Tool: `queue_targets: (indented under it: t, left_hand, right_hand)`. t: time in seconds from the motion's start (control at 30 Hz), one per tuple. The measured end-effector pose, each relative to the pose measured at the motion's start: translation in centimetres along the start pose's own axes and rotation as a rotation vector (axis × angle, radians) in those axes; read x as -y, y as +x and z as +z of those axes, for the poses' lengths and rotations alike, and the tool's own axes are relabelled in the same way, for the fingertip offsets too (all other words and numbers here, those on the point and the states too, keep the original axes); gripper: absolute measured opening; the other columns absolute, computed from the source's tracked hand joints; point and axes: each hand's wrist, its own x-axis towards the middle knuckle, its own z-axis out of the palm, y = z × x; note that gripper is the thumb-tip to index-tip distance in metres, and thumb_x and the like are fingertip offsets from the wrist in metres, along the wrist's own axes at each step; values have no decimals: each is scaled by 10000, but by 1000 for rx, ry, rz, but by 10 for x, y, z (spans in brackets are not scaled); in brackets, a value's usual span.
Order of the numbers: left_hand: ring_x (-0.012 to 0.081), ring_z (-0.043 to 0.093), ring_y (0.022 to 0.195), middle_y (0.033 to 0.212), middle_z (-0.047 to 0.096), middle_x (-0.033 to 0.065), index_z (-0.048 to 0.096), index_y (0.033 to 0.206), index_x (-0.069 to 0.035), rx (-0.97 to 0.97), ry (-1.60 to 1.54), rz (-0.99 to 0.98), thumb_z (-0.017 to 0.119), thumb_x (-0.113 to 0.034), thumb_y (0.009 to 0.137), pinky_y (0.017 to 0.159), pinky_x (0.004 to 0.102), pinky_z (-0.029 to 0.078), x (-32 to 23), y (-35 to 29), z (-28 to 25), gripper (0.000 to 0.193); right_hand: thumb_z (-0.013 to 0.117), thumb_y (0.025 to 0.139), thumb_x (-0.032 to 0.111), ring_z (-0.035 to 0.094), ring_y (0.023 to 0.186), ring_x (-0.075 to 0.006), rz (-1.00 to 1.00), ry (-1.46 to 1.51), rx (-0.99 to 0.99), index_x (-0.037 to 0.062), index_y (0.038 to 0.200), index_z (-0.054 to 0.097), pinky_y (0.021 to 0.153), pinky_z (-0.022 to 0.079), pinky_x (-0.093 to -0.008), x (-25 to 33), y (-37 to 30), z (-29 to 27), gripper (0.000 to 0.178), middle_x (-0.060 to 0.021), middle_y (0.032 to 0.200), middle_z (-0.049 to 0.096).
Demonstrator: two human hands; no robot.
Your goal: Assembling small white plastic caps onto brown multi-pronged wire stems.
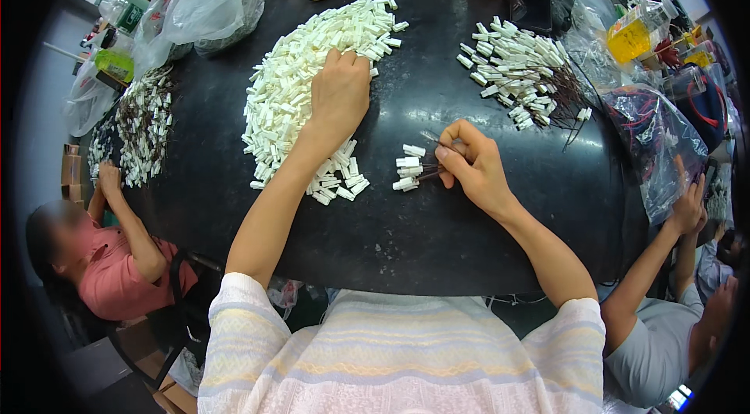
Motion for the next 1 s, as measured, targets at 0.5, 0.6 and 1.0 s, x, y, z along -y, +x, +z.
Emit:
queue_targets:
  t: [0.5, 0.6, 1.0]
  left_hand:
    - [46, 496, 613, 758, 636, 46, 646, 934, 42, 534, -1468, -596, 634, -51, 774, 533, 167, 357, -35, -41, -46, 186]
    - [35, 459, 569, 749, 633, 45, 644, 944, 45, 523, -1501, -581, 629, -31, 764, 488, 166, 323, -35, -40, -48, 196]
    - [100, 591, 781, 861, 644, 75, 650, 934, 38, 477, -1447, -444, 607, 29, 764, 712, 213, 466, -32, -43, -43, 176]
  right_hand:
    - [533, 851, 83, 495, 515, -65, 40, 126, 8, -3, 730, 534, 492, 351, -206, 4, 0, -4, 148, -27, 593, 536]
    - [539, 844, 86, 492, 511, -65, 35, 89, -2, -4, 728, 542, 489, 344, -208, 5, 0, -4, 147, -28, 586, 537]
    - [549, 800, 64, 476, 469, -62, 37, 20, -15, -13, 694, 558, 432, 323, -208, 4, 0, -5, 132, -20, 549, 517]
